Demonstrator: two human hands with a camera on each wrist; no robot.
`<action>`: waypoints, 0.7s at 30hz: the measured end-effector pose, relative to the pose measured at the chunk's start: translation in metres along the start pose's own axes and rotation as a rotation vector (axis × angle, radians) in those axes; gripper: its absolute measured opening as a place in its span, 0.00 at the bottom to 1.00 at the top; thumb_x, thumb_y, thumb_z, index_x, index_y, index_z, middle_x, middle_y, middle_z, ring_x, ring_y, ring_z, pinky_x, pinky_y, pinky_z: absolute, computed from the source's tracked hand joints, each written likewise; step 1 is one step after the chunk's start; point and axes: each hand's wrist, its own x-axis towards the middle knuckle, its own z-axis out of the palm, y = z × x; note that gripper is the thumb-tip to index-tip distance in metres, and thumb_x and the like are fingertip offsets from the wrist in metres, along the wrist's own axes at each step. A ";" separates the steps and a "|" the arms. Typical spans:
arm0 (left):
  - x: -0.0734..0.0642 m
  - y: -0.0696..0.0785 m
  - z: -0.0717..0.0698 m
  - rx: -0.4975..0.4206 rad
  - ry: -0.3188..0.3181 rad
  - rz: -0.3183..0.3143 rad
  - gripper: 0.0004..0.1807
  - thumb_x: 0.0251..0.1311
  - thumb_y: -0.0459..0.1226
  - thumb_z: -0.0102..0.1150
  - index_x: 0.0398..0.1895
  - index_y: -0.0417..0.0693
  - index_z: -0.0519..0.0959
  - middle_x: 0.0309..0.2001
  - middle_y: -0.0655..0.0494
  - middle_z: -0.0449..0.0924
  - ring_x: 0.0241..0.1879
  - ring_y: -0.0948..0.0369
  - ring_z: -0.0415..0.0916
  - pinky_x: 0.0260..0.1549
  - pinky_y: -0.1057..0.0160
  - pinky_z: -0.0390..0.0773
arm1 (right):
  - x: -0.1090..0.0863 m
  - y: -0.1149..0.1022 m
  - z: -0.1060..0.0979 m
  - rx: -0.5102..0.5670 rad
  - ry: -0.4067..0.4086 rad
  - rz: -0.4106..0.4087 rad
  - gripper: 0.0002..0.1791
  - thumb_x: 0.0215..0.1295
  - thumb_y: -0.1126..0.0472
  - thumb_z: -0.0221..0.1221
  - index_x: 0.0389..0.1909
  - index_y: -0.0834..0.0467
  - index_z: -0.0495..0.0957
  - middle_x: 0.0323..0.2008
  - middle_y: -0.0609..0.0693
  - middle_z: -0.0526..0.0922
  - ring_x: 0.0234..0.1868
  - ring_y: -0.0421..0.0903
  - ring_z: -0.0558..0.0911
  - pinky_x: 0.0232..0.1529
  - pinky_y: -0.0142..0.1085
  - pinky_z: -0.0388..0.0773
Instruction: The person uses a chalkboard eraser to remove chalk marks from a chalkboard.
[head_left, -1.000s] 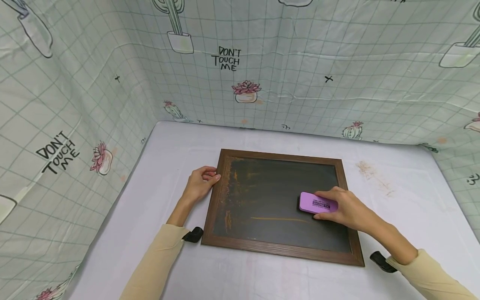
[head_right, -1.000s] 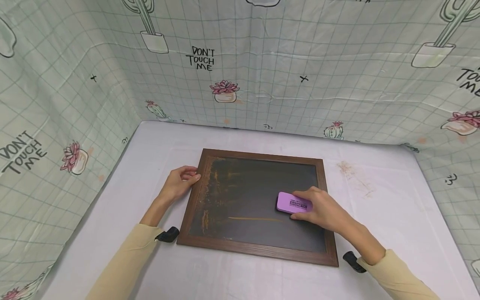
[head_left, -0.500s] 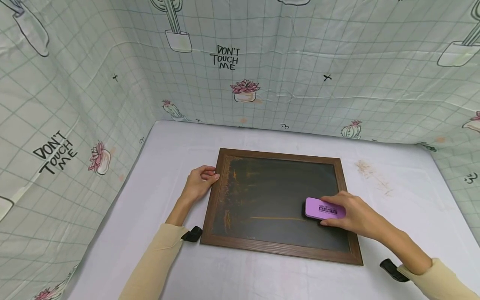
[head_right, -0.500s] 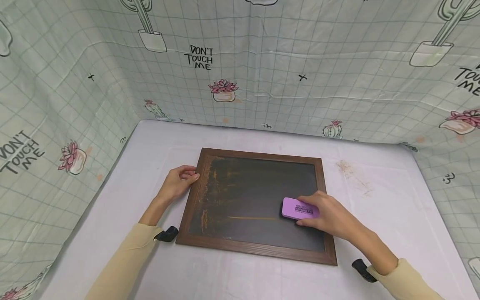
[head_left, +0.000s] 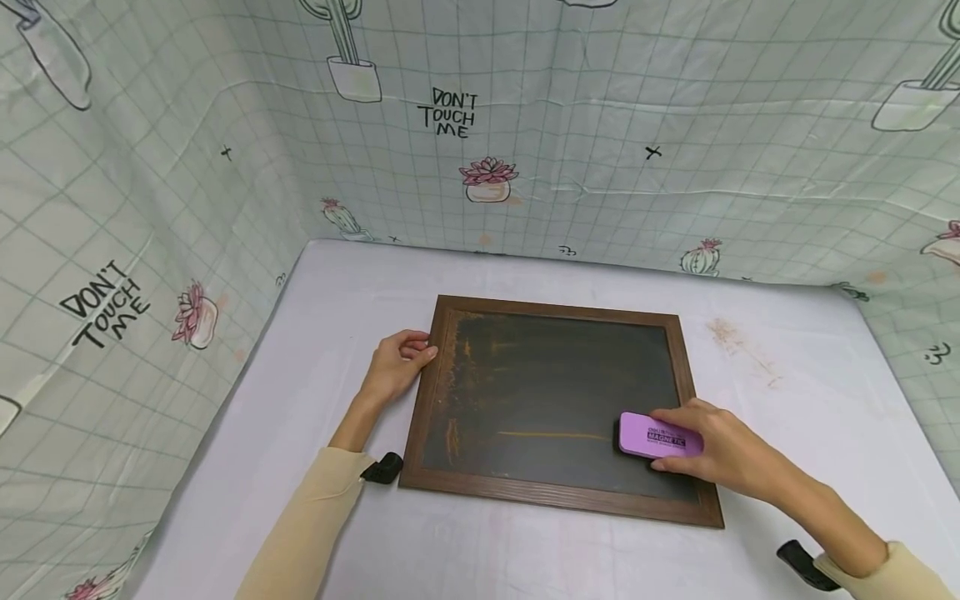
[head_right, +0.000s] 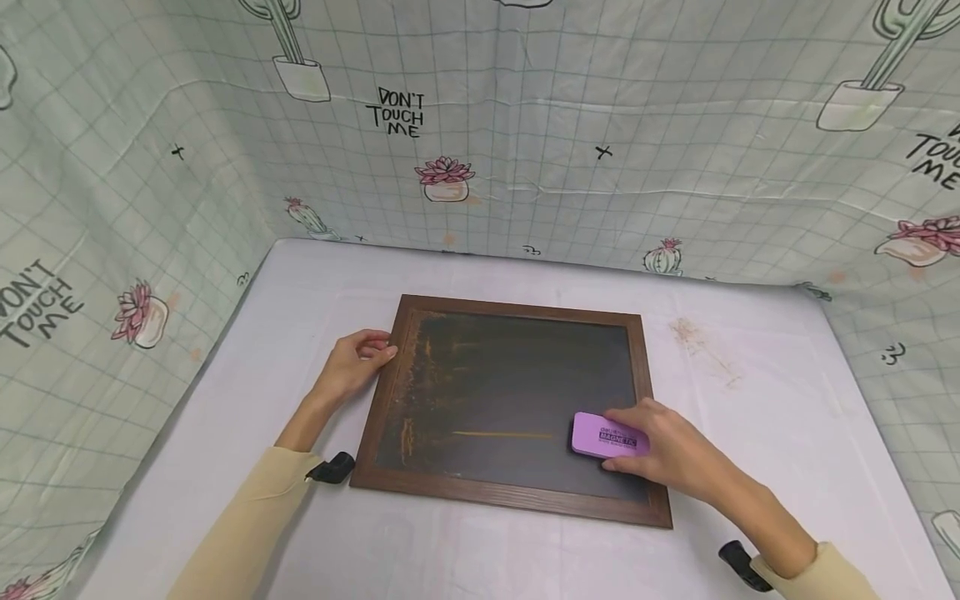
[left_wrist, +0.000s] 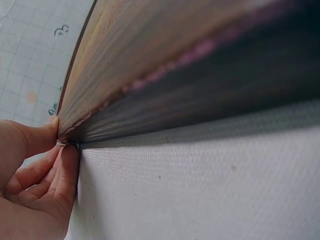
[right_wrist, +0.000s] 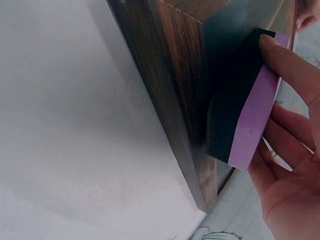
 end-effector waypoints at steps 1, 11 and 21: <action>0.000 0.000 0.000 0.000 0.000 0.000 0.20 0.69 0.35 0.65 0.59 0.32 0.79 0.46 0.41 0.82 0.43 0.50 0.79 0.43 0.61 0.74 | 0.000 -0.001 0.000 0.000 0.001 -0.004 0.34 0.44 0.54 0.82 0.51 0.66 0.85 0.34 0.39 0.77 0.32 0.30 0.70 0.29 0.29 0.73; 0.000 -0.001 0.001 -0.003 0.005 0.009 0.20 0.69 0.35 0.65 0.58 0.32 0.79 0.45 0.41 0.82 0.42 0.51 0.78 0.42 0.61 0.74 | 0.000 -0.006 0.003 -0.024 0.023 -0.024 0.33 0.42 0.55 0.83 0.50 0.66 0.86 0.34 0.40 0.78 0.32 0.31 0.69 0.28 0.27 0.71; 0.001 -0.002 0.002 0.001 0.013 -0.004 0.19 0.69 0.35 0.65 0.58 0.33 0.80 0.45 0.42 0.81 0.41 0.52 0.77 0.41 0.62 0.73 | 0.007 -0.013 0.008 -0.011 0.017 0.000 0.33 0.42 0.53 0.83 0.49 0.67 0.86 0.33 0.40 0.79 0.32 0.33 0.69 0.28 0.29 0.72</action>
